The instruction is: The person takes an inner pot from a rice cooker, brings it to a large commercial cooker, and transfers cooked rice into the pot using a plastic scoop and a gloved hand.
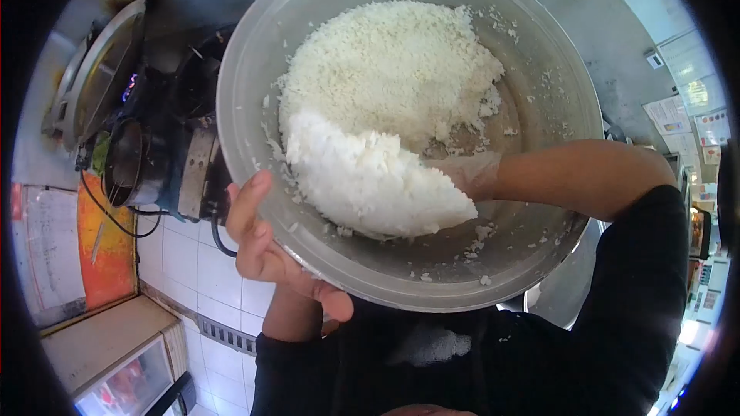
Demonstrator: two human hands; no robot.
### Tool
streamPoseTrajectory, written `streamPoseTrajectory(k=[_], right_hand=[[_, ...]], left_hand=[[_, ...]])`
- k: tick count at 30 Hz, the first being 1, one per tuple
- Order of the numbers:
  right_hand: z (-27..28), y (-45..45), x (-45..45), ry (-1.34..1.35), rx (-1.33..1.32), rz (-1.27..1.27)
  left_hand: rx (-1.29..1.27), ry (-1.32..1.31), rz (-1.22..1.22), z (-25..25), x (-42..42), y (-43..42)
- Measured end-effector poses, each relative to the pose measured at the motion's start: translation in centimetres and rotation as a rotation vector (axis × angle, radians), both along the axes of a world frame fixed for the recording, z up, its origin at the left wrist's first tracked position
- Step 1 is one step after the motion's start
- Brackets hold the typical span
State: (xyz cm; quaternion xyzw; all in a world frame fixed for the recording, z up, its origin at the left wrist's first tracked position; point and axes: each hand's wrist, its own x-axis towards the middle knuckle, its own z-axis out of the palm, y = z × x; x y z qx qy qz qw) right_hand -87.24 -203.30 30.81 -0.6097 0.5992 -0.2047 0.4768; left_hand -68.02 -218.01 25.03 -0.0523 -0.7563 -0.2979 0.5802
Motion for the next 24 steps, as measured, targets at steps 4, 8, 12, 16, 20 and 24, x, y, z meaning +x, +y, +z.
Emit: streamPoseTrajectory(k=[4, 8, 12, 16, 20, 24], right_hand=[[1.4, 0.5, -0.3, 0.077, -0.002, -0.017], [3.7, 1.2, -1.5, 0.204, -0.073, -0.079], [9.3, 4.3, -3.7, 0.431, -0.244, -0.236], [14.0, 10.7, -4.9, 0.606, -0.382, -0.395], [15.4, 21.8, -4.9, 0.723, -0.396, -0.606], [12.4, 37.0, -4.3, 0.809, -0.211, -0.839]], left_hand=[[0.085, -0.119, -0.037, 3.9, -1.5, 0.0], [-0.212, -0.257, 0.229, 13.1, -4.2, -1.7], [-0.209, -0.352, 0.076, 19.4, -6.4, -5.7], [0.078, -0.440, -0.127, 19.2, -4.2, -9.5], [0.030, -0.257, 0.088, 9.9, 0.4, -5.9], [-0.371, -0.102, 0.139, 5.3, 2.4, 4.3]])
